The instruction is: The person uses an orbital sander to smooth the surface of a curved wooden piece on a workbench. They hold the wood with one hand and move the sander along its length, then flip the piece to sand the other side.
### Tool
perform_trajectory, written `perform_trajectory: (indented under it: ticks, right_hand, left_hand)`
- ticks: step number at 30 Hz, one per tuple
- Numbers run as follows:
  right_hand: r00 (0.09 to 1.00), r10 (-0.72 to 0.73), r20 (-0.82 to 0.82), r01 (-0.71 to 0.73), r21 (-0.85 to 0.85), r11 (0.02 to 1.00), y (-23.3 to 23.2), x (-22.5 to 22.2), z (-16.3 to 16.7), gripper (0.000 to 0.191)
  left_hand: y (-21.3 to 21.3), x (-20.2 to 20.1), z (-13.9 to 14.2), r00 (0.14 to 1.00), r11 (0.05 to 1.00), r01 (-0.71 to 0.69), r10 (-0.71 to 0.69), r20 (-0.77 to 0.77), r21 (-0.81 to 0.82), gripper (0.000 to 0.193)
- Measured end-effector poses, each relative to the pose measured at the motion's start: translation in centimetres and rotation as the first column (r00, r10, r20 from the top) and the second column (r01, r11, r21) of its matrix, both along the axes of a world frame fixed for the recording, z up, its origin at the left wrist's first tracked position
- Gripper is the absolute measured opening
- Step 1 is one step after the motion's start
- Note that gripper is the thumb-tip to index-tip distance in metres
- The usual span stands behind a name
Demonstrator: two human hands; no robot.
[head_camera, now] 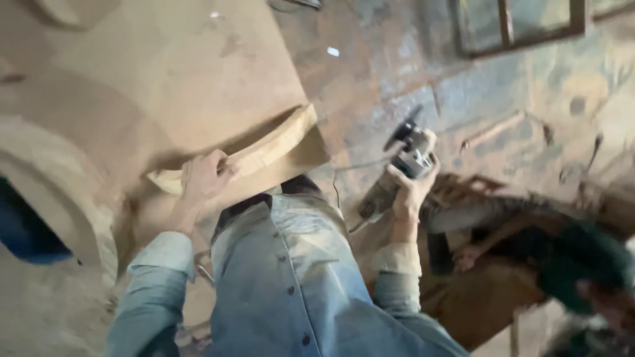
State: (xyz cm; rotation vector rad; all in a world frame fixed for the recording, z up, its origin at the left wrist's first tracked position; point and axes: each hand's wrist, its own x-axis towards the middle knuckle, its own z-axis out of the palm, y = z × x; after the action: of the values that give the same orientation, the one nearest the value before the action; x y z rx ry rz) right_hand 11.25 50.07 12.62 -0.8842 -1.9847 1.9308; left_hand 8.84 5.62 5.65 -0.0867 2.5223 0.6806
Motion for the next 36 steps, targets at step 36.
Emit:
perform_trajectory:
  ticks: [36]
  right_hand:
    - [0.662, 0.342, 0.667, -0.571, 0.153, 0.807, -10.4, -9.9, -2.8, 0.074]
  left_hand:
    - [-0.8, -2.2, -4.6, 0.883, 0.984, -0.142, 0.177, -0.435, 0.112, 0.04]
